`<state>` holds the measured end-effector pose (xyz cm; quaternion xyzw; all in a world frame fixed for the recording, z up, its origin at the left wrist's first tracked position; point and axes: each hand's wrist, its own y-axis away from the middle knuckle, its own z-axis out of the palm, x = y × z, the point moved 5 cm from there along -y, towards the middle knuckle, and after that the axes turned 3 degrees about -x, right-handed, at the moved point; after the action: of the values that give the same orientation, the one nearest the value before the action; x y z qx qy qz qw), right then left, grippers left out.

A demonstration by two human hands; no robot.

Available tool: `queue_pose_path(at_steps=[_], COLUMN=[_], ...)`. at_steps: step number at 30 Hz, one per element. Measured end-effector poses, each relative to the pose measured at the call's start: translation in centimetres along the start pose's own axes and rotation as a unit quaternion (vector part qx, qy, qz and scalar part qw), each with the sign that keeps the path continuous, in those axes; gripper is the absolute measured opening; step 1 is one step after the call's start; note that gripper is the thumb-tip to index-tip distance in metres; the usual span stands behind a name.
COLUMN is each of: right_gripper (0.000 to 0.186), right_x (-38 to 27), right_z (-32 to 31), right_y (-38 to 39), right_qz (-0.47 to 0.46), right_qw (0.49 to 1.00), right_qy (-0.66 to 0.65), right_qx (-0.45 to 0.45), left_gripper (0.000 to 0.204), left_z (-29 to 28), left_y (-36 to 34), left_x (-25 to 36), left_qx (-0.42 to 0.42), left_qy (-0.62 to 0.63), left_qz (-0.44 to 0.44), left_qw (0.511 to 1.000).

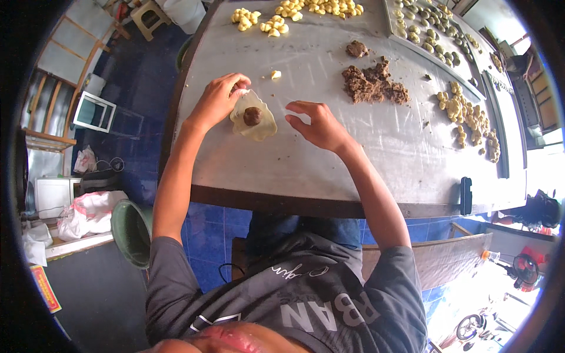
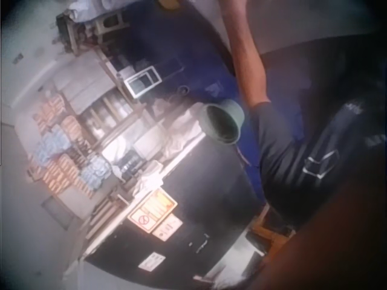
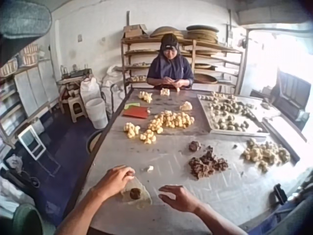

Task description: The person flattens a piece of dough by hand on a metal table, places a portion of chocolate filling onto it, and then carefully folds the edges over to enclose the filling.

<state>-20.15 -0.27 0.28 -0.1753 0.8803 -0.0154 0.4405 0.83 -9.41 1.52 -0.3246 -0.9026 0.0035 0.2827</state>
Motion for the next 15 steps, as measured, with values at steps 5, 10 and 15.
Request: queue_pose_path(at_steps=[5, 10, 15], right_gripper=[0.032, 0.033, 0.036], right_x=[-0.2, 0.4, 0.1], right_z=[0.3, 0.4, 1.0], right_y=[-0.1, -0.3, -3.3], right_qz=[0.045, 0.058, 0.024], right_qw=[0.998, 0.998, 0.997], right_qy=[-0.015, -0.019, -0.012], right_qx=[-0.030, -0.033, -0.072], left_gripper=[0.015, 0.020, 0.028], left_z=[0.0, 0.1, 0.1], left_y=[0.0, 0.0, 0.5], left_x=[-0.9, -0.9, -1.5], left_qx=[-0.014, -0.007, -0.036], left_qy=[0.074, 0.115, 0.269], left_qz=[-0.041, -0.010, -0.032], left_qw=[0.996, 0.993, 0.962])
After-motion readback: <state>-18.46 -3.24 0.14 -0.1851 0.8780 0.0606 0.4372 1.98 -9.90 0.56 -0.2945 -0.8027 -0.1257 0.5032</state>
